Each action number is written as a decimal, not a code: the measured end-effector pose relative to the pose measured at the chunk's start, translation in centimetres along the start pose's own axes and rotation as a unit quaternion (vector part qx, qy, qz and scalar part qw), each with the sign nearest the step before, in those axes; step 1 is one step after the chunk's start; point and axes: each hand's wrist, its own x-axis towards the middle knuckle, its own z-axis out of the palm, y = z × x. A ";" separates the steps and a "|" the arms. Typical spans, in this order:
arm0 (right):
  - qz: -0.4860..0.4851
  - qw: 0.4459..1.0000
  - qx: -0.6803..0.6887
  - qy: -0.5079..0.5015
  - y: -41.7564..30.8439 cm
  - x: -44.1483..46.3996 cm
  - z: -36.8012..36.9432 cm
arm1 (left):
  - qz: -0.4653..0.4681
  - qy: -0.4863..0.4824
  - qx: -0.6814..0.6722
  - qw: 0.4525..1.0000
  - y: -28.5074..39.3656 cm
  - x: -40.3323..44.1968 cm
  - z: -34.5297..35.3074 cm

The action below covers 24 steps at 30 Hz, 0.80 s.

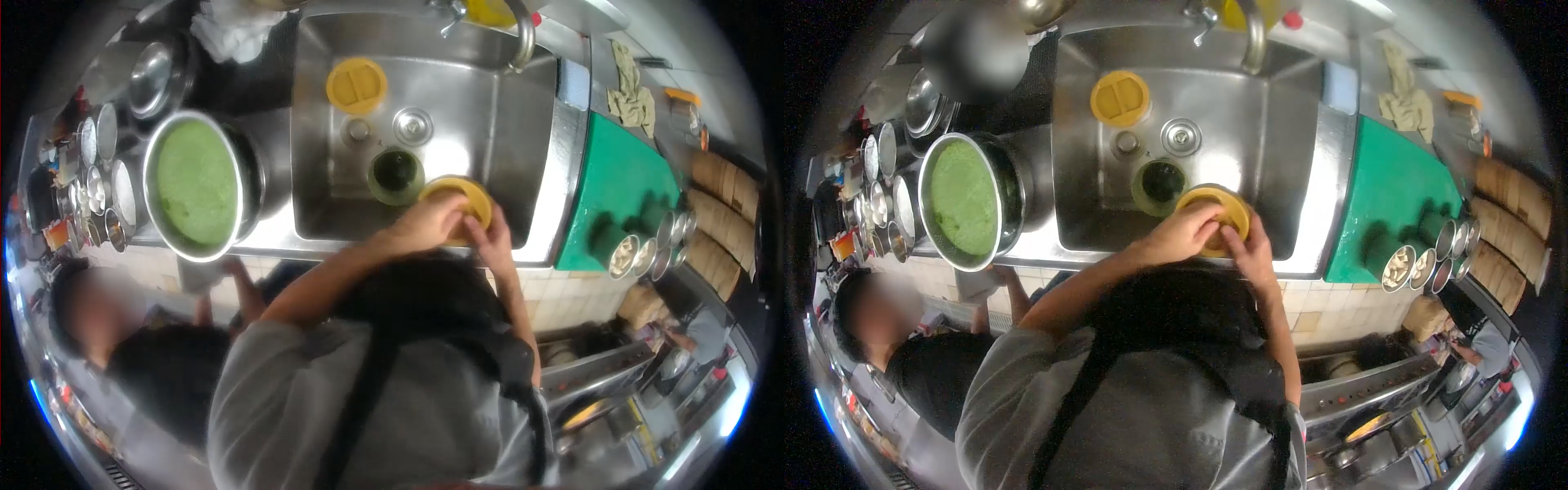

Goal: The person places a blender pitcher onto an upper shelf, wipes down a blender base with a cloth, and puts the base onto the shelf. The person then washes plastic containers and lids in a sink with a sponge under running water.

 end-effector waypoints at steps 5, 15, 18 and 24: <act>-0.015 0.997 -0.070 0.039 3.1 -1.4 -4.1 | 0.067 -0.017 0.049 0.996 -0.2 -1.6 -2.5; -0.044 0.959 -0.092 0.265 7.7 -4.8 -5.4 | -0.321 -0.172 0.435 0.824 -15.0 -4.9 -6.6; -0.032 0.955 -0.189 0.225 8.1 -4.3 -5.0 | -0.313 -0.186 0.464 0.808 -18.4 -3.3 -6.3; -0.025 0.947 -0.230 0.222 7.9 -4.0 -5.0 | -0.244 -0.254 0.371 0.859 -12.3 0.4 -8.2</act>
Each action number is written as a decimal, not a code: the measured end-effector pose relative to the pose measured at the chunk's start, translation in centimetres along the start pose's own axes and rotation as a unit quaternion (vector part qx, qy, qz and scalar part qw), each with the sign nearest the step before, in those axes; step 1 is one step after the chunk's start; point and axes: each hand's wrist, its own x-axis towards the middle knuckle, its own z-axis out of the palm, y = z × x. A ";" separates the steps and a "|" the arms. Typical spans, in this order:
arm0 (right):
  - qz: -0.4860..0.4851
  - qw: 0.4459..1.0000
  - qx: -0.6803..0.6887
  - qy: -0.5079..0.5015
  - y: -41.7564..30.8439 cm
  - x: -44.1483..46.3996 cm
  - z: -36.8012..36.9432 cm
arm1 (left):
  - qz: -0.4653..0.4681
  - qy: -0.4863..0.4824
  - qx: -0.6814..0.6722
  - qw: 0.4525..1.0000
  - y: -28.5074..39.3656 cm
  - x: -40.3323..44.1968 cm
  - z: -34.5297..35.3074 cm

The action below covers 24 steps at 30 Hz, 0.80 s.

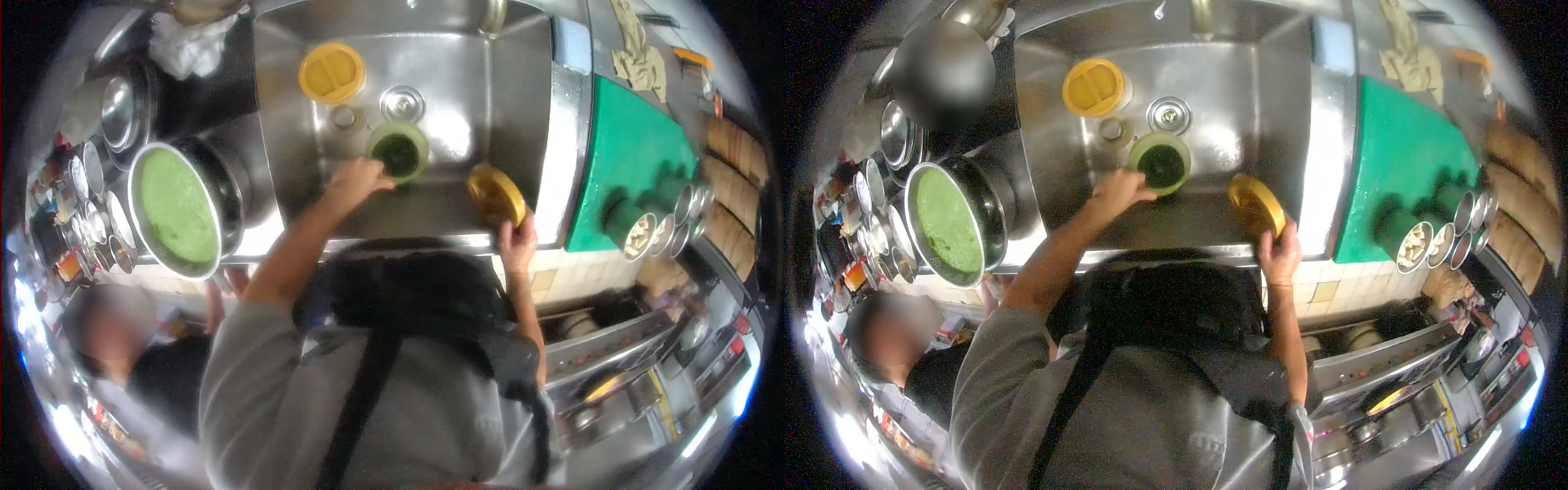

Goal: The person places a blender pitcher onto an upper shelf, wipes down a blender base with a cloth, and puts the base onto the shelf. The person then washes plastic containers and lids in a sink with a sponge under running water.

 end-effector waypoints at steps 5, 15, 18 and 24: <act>-0.017 0.997 -0.071 0.000 -1.2 0.4 -0.2 | -0.054 0.017 -0.119 0.991 -1.9 4.0 2.2; -0.008 0.996 -0.093 -0.016 -1.4 0.6 -0.1 | -0.142 -0.052 -0.317 0.936 0.9 4.5 -0.3; -0.010 0.994 -0.106 -0.023 -1.4 0.7 -0.2 | -0.137 -0.058 -0.374 0.915 1.9 5.1 -0.5; -0.025 0.995 -0.100 -0.010 -1.7 0.9 0.1 | -0.116 -0.096 -0.429 0.891 3.1 6.7 0.0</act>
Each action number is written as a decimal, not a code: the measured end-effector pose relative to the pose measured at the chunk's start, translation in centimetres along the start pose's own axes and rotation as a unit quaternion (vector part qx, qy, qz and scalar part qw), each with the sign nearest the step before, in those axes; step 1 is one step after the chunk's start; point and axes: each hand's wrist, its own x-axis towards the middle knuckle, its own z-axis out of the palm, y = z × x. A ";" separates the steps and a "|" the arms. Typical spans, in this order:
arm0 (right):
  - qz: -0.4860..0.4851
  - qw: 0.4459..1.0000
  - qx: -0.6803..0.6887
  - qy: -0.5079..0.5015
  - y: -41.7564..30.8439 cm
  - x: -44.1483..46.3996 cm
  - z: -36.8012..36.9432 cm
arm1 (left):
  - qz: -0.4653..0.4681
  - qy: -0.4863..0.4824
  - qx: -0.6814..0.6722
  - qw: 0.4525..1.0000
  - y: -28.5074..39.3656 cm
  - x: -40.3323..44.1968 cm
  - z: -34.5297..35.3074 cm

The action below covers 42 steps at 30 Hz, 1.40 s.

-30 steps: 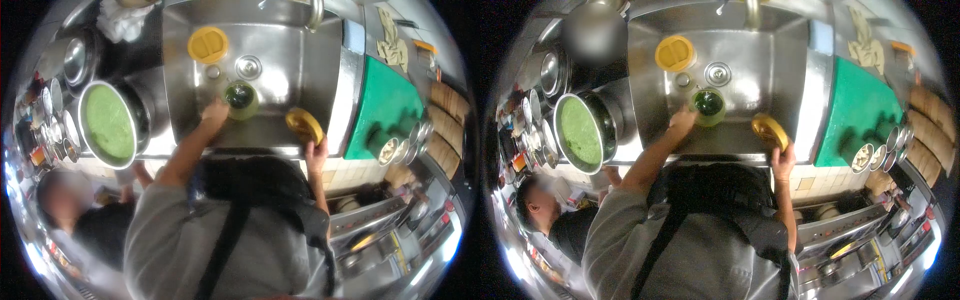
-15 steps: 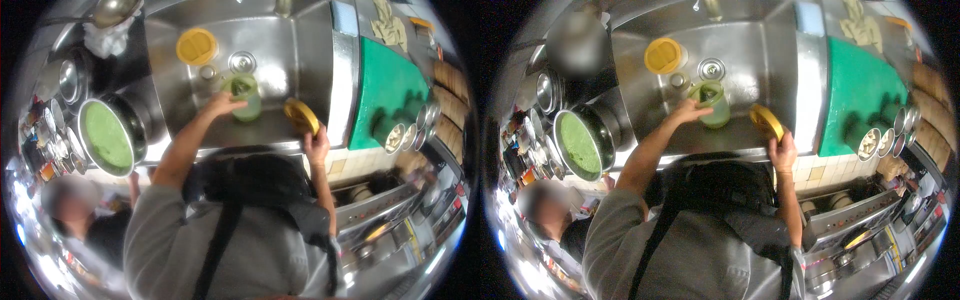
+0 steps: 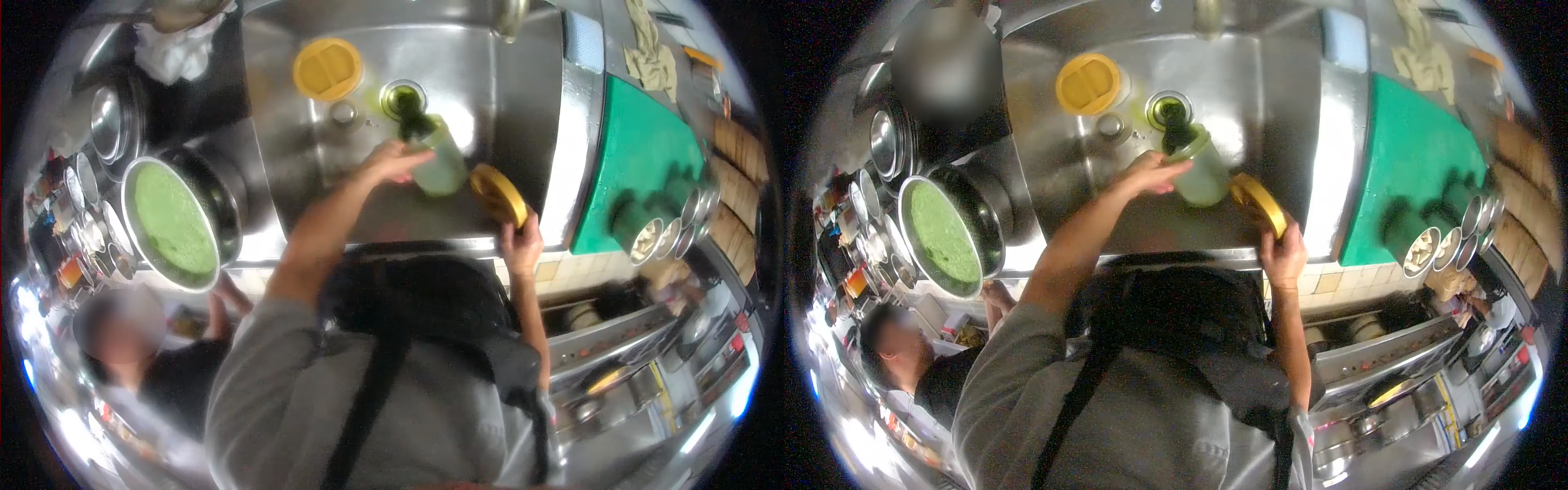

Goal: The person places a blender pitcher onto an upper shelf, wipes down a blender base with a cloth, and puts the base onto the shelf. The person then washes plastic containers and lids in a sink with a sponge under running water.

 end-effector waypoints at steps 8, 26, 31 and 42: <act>0.007 0.999 -0.025 -0.028 0.7 -0.2 0.2 | -0.003 -0.015 -0.100 0.995 -0.1 -0.1 1.2; -0.007 0.998 0.065 -0.008 1.3 -0.4 0.2 | 0.016 -0.015 -0.207 0.978 0.1 -1.0 0.9; 0.007 0.997 0.082 -0.002 1.6 -0.5 0.3 | 0.027 -0.055 -0.288 0.956 -0.9 -0.4 0.3; 0.000 0.998 0.067 0.005 1.4 -0.3 0.6 | 0.157 0.063 -0.157 0.973 -0.6 -3.0 -1.3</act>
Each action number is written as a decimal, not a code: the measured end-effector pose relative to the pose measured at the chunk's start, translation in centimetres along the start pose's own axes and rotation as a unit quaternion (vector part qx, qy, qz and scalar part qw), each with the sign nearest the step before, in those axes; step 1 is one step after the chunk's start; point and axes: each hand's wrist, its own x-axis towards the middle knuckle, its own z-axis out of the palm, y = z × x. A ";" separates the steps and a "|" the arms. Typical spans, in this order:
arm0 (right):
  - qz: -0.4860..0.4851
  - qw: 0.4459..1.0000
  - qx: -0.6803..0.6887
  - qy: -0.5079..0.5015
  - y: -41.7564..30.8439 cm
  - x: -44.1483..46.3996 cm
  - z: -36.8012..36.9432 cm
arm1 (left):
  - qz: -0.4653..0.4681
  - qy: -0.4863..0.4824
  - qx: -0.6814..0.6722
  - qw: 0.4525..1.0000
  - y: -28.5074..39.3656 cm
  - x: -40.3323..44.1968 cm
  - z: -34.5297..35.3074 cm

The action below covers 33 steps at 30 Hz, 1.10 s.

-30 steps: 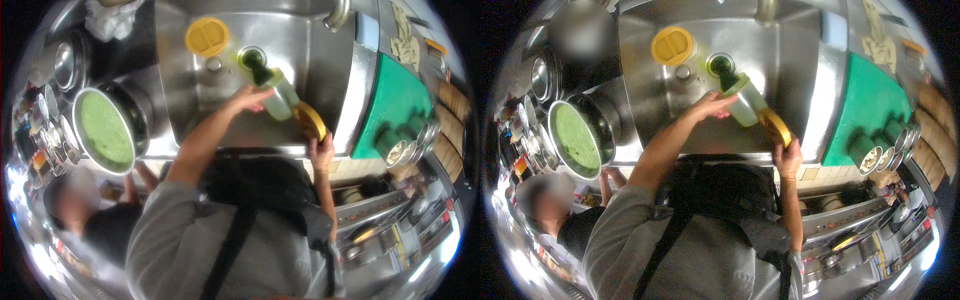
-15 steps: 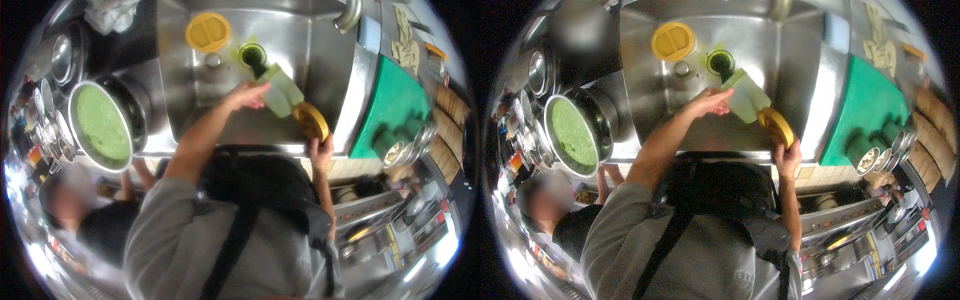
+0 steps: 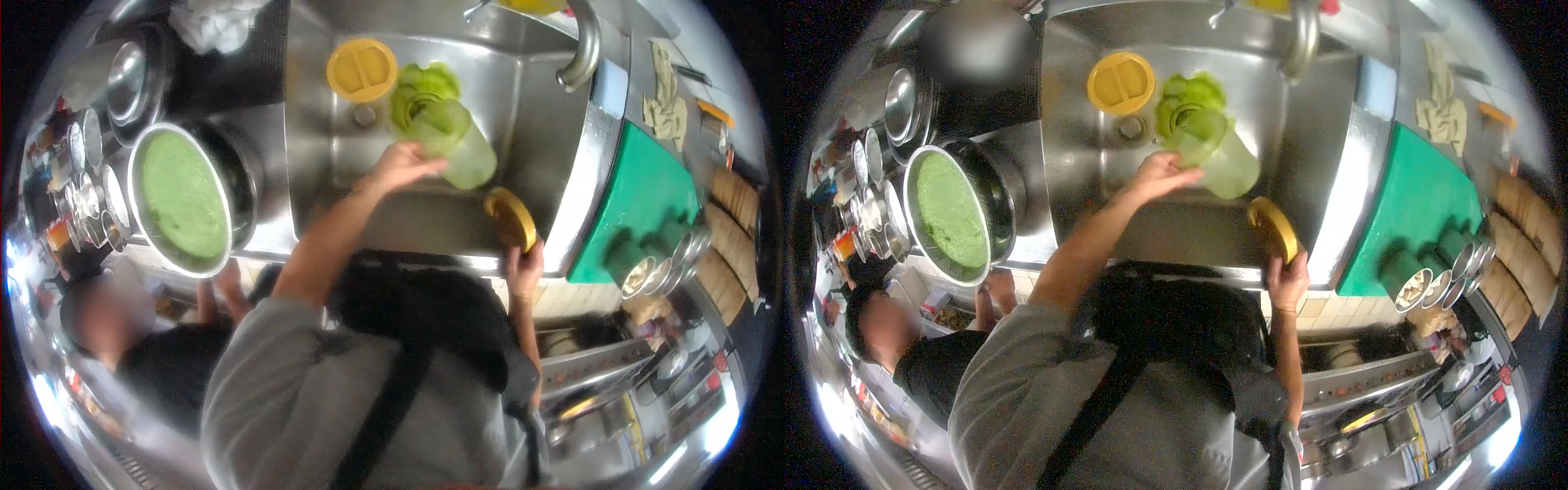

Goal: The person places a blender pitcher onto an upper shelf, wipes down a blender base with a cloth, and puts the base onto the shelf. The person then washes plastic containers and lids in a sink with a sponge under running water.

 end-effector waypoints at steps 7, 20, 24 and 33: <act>-0.020 0.999 -0.038 -0.002 0.1 -0.1 -0.2 | 0.164 0.145 0.310 0.925 -1.9 -2.0 -0.5; 0.025 0.997 -0.075 -0.022 -0.4 0.0 -0.3 | 0.030 0.325 0.107 0.939 -2.3 4.0 -6.7; -0.018 0.999 -0.048 -0.002 -0.3 0.1 0.0 | -0.007 0.262 0.140 0.955 -1.0 2.5 -4.1; 0.014 0.992 -0.120 -0.027 0.1 -0.2 -0.1 | 0.031 0.317 -0.557 0.767 3.1 9.0 -12.1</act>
